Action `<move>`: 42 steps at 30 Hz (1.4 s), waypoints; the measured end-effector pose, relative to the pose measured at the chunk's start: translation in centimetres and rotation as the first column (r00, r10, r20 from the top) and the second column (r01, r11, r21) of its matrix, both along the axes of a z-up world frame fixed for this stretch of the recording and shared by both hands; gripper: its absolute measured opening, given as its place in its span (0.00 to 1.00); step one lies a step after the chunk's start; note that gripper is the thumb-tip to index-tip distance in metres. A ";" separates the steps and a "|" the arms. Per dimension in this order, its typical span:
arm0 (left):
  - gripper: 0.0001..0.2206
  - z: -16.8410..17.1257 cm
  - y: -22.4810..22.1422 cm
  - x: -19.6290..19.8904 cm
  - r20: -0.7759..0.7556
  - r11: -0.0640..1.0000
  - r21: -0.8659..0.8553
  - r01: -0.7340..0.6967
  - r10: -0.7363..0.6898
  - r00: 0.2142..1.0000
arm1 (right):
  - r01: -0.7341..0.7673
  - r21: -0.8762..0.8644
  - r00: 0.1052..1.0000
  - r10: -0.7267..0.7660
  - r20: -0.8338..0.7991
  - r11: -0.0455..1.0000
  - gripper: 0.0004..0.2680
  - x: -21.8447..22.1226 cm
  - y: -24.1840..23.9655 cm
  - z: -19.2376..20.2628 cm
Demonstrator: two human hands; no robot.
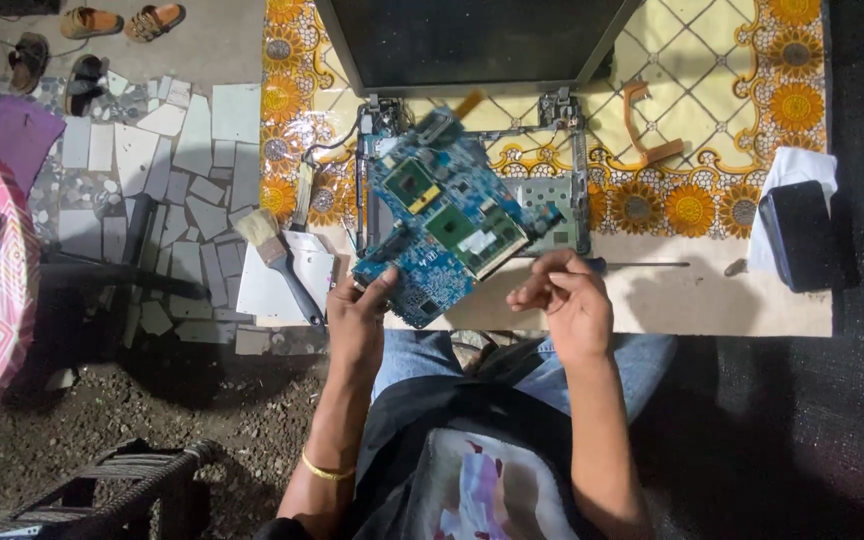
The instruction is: A person uses a paintbrush to clean dust off a laptop motherboard while holding it over a laptop chassis.
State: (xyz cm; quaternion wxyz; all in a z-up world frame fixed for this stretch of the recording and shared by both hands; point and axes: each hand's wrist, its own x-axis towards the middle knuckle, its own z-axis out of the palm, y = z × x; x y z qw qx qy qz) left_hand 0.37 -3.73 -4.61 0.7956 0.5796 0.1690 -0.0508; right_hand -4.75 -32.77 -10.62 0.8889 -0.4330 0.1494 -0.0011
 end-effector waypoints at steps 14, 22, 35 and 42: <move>0.06 -4.7 0.8 -1.8 -0.151 0.982 -0.143 -0.121 0.099 0.984 | 0.193 0.048 0.980 -0.190 -0.058 0.980 0.11 -7.0 -1.3 -5.5; 0.07 -2.1 0.5 -2.2 -0.126 0.998 -0.047 -0.040 0.034 0.991 | 0.249 0.035 0.964 -0.244 -0.105 0.968 0.21 -11.4 -2.6 -7.8; 0.08 0.7 1.9 -3.4 -0.149 0.999 0.036 -0.009 0.014 0.989 | 0.163 -0.066 0.976 -0.171 -0.138 0.984 0.18 -8.3 -2.8 -5.2; 0.12 -0.5 2.2 -1.0 -0.210 0.988 0.096 0.122 -0.099 0.973 | 0.061 -0.356 0.973 -0.136 -0.189 0.932 0.10 3.3 -4.5 2.0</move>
